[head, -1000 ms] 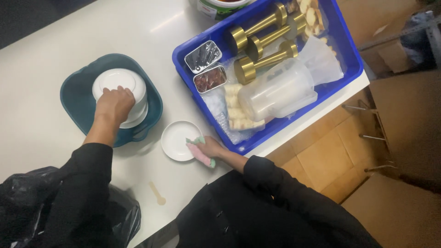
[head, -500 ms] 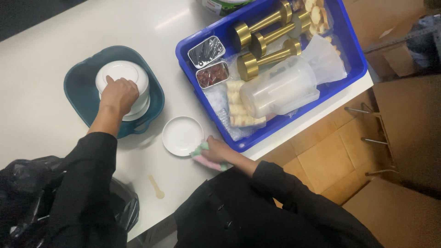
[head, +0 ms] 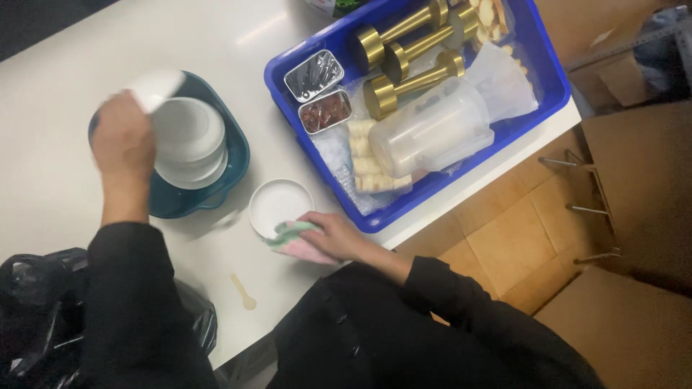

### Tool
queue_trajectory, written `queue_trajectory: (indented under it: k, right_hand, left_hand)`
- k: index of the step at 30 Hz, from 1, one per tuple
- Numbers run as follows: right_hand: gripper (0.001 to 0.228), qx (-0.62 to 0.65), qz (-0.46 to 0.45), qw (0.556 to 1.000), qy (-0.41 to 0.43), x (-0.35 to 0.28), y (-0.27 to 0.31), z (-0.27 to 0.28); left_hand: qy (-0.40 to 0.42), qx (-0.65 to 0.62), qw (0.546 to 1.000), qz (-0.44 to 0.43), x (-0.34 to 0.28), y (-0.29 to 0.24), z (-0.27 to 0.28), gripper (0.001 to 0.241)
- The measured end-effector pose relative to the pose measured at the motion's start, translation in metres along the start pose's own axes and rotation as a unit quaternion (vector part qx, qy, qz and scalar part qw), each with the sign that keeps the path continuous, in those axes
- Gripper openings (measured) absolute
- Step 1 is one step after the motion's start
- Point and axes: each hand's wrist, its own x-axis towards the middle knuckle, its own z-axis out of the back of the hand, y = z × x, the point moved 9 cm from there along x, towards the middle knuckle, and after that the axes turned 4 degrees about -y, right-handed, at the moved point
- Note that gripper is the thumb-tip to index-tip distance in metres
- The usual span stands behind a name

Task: Wiping and drying various kitchen bowls and utensils with a cloth at a prep table.

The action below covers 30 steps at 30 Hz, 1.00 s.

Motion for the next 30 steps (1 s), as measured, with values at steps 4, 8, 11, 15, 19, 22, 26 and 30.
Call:
queue_trajectory:
  k: [4,8,11,15,19,22,26,30]
  right_hand:
    - [0.031,0.052,0.133,0.984,-0.105,0.014,0.054,0.027]
    - [0.046,0.008,0.179,0.959,-0.219,0.044,0.105,0.044]
    - [0.054,-0.077,0.303,0.927,-0.209,0.049,0.127,0.009]
    - [0.057,-0.212,0.394,0.891,-0.079,0.021,0.100,-0.057]
    - [0.057,-0.246,0.390,0.883,-0.088,0.020,0.095,-0.047]
    - [0.057,-0.188,0.352,0.910,-0.116,0.016,0.092,-0.043]
    - [0.051,-0.231,0.372,0.897,-0.066,0.008,0.087,-0.028]
    - [0.057,-0.327,0.351,0.866,-0.142,0.018,0.112,-0.005]
  left_hand:
    - [-0.117,-0.100,0.976,0.152,-0.023,-0.012,0.084,0.040]
    - [-0.163,-0.410,0.788,0.430,-0.134,-0.030,0.040,0.043]
    - [-0.139,-0.506,0.701,0.483,-0.164,-0.085,0.046,0.049]
    - [-0.164,-0.590,0.599,0.516,-0.176,-0.109,0.075,0.050]
    - [-0.170,-0.542,0.619,0.542,-0.209,-0.128,0.067,0.050]
    - [-0.147,-0.483,0.713,0.487,-0.183,-0.146,0.095,0.052]
    - [-0.161,-0.525,0.692,0.468,-0.156,-0.138,0.118,0.049]
    - [-0.120,-0.509,0.719,0.458,-0.160,-0.154,0.111,0.043]
